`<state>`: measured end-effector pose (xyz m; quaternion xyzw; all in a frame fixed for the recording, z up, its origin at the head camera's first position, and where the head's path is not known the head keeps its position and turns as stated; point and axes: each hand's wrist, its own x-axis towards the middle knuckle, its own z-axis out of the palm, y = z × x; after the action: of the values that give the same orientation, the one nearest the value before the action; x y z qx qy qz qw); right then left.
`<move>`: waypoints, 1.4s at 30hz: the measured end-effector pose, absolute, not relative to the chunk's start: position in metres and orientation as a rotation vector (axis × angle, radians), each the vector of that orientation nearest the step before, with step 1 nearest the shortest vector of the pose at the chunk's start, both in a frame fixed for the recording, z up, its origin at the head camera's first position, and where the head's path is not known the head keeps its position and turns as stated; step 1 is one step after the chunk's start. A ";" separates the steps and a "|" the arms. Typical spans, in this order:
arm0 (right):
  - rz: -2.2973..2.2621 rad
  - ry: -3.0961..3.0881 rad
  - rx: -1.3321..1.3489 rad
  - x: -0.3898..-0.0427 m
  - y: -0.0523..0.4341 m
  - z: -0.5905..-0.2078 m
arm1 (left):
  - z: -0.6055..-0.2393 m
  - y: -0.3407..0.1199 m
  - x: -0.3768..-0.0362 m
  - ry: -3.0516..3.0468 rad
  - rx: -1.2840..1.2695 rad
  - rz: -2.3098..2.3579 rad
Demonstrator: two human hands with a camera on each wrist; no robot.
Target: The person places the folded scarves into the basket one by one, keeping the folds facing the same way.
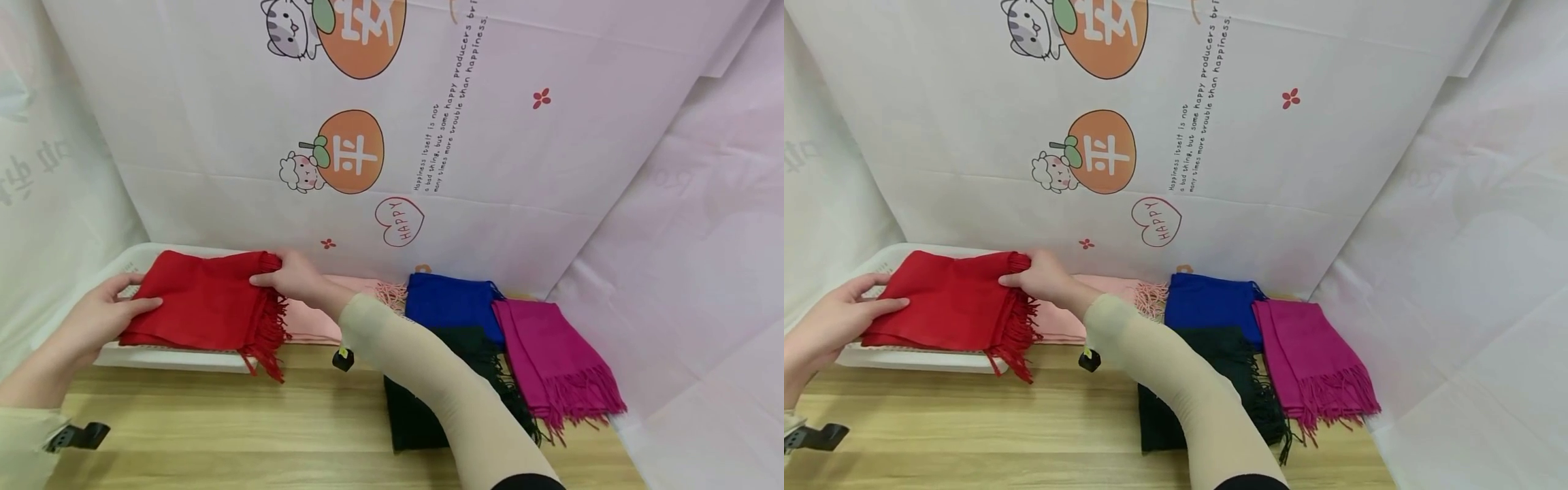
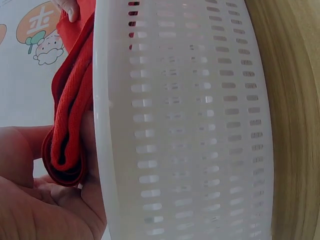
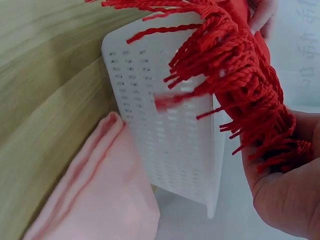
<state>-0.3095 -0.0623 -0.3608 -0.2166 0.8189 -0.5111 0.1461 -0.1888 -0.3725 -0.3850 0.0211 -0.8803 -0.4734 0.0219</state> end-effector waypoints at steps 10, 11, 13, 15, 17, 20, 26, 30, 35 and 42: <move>-1.491 2.389 -0.657 -0.305 -0.078 -0.368 | -0.390 -0.389 -0.192 -2.816 0.100 -1.344; -1.480 2.402 -0.665 -0.305 -0.079 -0.369 | -0.390 -0.390 -0.193 -2.822 0.103 -1.335; -1.450 2.438 -0.684 -0.305 -0.082 -0.370 | -0.391 -0.391 -0.193 -2.829 0.110 -1.323; -1.409 2.483 -0.704 -0.305 -0.084 -0.373 | -0.391 -0.393 -0.194 -2.834 0.113 -1.320; -1.360 2.536 -0.713 -0.305 -0.087 -0.374 | -0.392 -0.394 -0.195 -2.838 0.112 -1.316; -1.312 2.580 -0.716 -0.303 -0.090 -0.376 | -0.393 -0.396 -0.196 -2.840 0.109 -1.317; -1.232 2.632 -0.714 -0.302 -0.098 -0.379 | -0.397 -0.401 -0.199 -2.847 0.111 -1.274; -1.163 2.670 -0.718 -0.302 -0.103 -0.380 | -0.399 -0.405 -0.202 -2.849 0.116 -1.239; -1.111 2.699 -0.719 -0.303 -0.109 -0.382 | -0.399 -0.407 -0.205 -2.860 0.120 -1.197; -1.080 2.707 -0.676 -0.301 -0.116 -0.385 | -0.401 -0.410 -0.207 -2.881 0.127 -1.139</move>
<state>-0.3014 -0.1162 -0.3851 -0.2252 0.9023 -0.3599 0.0746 -0.2074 -0.4099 -0.4008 0.0410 -0.9289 -0.3674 0.0206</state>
